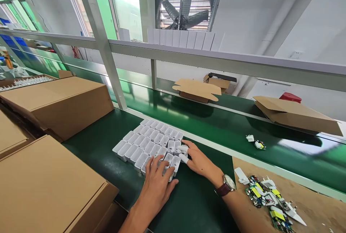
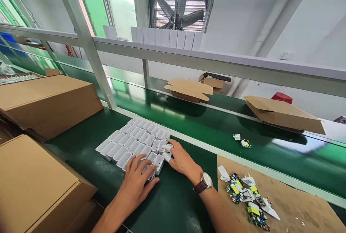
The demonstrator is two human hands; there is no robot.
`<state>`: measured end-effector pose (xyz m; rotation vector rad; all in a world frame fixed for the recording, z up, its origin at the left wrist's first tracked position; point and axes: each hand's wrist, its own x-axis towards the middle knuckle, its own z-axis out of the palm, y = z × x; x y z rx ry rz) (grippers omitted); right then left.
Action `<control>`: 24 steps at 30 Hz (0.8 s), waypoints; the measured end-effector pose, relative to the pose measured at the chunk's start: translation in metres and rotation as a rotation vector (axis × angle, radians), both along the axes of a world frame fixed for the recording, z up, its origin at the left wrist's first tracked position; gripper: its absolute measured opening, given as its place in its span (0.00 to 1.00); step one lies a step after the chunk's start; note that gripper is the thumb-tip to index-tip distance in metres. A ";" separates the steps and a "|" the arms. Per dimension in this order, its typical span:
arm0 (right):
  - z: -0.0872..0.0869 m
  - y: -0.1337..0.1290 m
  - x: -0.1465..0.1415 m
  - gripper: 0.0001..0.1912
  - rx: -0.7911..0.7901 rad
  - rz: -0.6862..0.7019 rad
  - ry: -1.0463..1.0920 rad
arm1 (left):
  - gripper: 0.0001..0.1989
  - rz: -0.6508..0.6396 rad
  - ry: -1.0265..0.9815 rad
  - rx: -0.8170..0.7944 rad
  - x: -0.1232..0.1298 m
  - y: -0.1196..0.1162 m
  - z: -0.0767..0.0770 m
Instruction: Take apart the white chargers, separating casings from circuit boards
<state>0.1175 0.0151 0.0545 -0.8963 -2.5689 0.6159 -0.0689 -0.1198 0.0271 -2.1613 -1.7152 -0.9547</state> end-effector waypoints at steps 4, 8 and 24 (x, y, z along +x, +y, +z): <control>-0.002 0.003 -0.006 0.14 0.162 0.002 -0.004 | 0.06 -0.003 -0.060 0.000 0.003 -0.004 -0.001; 0.002 0.011 -0.019 0.11 0.241 0.095 -0.056 | 0.03 0.008 -0.099 0.027 0.005 -0.004 -0.003; 0.002 0.007 0.002 0.24 0.062 -0.277 0.115 | 0.05 0.075 -0.015 0.140 0.000 0.009 -0.024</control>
